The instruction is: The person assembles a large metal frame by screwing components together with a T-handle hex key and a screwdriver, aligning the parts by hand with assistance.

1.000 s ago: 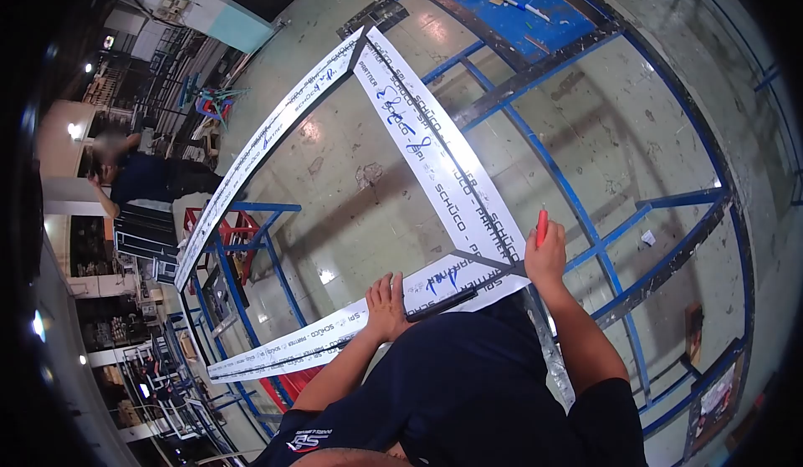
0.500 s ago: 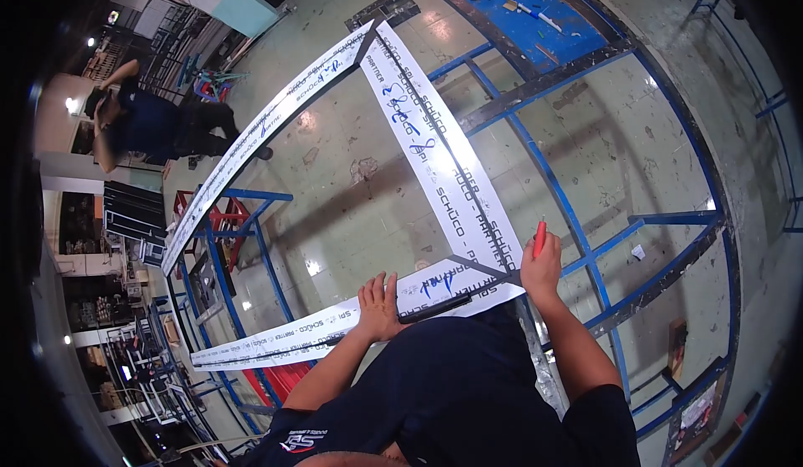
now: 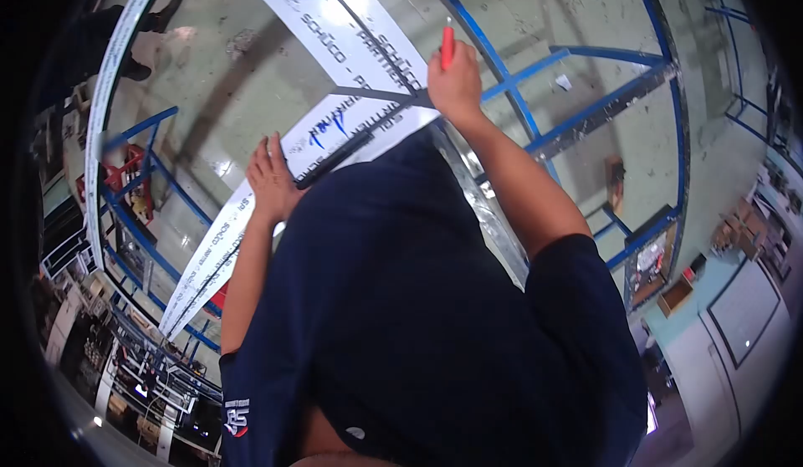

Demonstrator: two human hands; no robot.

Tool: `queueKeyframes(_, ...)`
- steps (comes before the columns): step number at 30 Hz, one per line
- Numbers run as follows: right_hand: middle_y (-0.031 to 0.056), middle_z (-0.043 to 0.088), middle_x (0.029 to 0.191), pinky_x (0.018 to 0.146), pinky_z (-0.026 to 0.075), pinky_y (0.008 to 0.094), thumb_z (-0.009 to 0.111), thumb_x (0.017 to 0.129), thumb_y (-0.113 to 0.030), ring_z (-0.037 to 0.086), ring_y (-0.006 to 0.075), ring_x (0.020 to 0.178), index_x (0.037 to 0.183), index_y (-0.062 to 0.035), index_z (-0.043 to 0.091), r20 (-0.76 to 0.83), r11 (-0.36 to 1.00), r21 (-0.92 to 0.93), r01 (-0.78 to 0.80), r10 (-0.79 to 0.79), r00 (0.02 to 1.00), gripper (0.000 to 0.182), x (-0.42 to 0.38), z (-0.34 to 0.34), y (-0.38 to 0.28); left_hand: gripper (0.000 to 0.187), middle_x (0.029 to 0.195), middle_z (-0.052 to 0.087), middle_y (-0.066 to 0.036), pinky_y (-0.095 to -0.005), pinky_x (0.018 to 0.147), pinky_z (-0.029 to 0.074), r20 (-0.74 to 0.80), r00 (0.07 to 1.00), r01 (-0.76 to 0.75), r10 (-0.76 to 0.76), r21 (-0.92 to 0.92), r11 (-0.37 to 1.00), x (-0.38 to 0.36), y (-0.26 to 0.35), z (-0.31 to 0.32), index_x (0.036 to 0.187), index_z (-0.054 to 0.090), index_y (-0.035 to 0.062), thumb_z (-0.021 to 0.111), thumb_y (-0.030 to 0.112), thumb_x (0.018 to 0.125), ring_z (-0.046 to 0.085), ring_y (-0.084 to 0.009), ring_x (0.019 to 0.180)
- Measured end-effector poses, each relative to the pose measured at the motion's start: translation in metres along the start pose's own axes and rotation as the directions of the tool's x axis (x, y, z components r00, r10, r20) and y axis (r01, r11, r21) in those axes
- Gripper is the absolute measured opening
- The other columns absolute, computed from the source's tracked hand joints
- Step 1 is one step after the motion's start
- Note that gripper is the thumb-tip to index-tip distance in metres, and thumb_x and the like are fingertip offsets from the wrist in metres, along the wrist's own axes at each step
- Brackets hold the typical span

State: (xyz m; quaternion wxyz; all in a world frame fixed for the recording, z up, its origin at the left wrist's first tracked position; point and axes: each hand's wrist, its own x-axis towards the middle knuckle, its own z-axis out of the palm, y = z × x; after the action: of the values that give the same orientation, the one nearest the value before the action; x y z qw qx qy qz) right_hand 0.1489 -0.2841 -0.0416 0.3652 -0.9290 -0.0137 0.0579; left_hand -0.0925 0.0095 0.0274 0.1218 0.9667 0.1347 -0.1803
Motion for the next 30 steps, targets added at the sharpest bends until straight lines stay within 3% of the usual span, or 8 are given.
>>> queueKeyframes(11, 0.0231, 0.064, 0.11, 0.094, 0.049, 0.0503, 0.062, 0.095, -0.024, 0.062, 0.0427, 0.106, 0.109, -0.0031, 0.063, 0.011, 0.997, 0.003, -0.079, 0.079, 0.997, 0.025, -0.001, -0.002, -0.009, 0.132, 0.162, 0.018, -0.026, -0.0582, 0.121, 0.014, 0.034, 0.999, 0.007, -0.008, 0.019, 1.0, -0.001, -0.001, -0.004, 0.164, 0.011, 0.0114, 0.079, 0.072, 0.069, 0.022, -0.0476, 0.146)
queueKeyframes(20, 0.0158, 0.06, 0.105, 0.088, 0.05, 0.045, 0.078, 0.081, -0.021, 0.063, 0.0378, 0.098, 0.098, -0.0059, 0.065, -0.055, 0.983, 0.16, 0.09, -0.082, 0.995, 0.026, -0.018, -0.039, -0.018, 0.132, 0.162, 0.018, -0.027, -0.0586, 0.121, 0.013, 0.032, 0.999, -0.001, 0.001, -0.01, 1.0, -0.001, -0.003, -0.001, 0.164, 0.011, 0.0111, 0.078, 0.073, 0.069, 0.022, -0.0486, 0.146)
queueKeyframes(22, 0.0138, 0.06, 0.1, 0.085, 0.051, 0.0396, 0.083, 0.076, -0.02, 0.063, 0.0326, 0.095, 0.098, -0.0046, 0.067, 0.174, 0.986, 0.054, 0.16, -0.167, 0.971, 0.031, -0.02, -0.051, -0.021, 0.131, 0.162, 0.019, -0.027, -0.0586, 0.121, 0.013, 0.022, 1.0, 0.001, -0.001, -0.02, 1.0, -0.001, -0.002, -0.002, 0.163, 0.011, 0.0113, 0.079, 0.073, 0.069, 0.022, -0.0483, 0.146)
queueKeyframes(25, 0.0146, 0.061, 0.102, 0.084, 0.051, 0.0405, 0.085, 0.074, -0.021, 0.064, 0.0331, 0.095, 0.095, -0.004, 0.066, 0.296, 0.99, 0.033, 0.138, -0.141, 0.945, 0.032, -0.022, -0.051, -0.022, 0.131, 0.162, 0.019, -0.026, -0.0585, 0.121, 0.013, 0.039, 0.999, 0.01, -0.01, -0.008, 1.0, -0.001, -0.002, -0.003, 0.163, 0.011, 0.0114, 0.079, 0.073, 0.069, 0.021, -0.048, 0.147)
queueKeyframes(30, 0.0153, 0.063, 0.1, 0.083, 0.051, 0.0421, 0.085, 0.073, -0.023, 0.064, 0.0344, 0.094, 0.092, -0.0024, 0.064, 0.366, 0.997, 0.01, 0.082, -0.08, 0.927, 0.035, -0.015, -0.048, -0.032, 0.131, 0.162, 0.02, -0.026, -0.0584, 0.121, 0.013, 0.024, 1.0, 0.008, -0.008, -0.011, 1.0, 0.0, -0.003, -0.002, 0.163, 0.012, 0.0115, 0.078, 0.073, 0.069, 0.021, -0.048, 0.147)
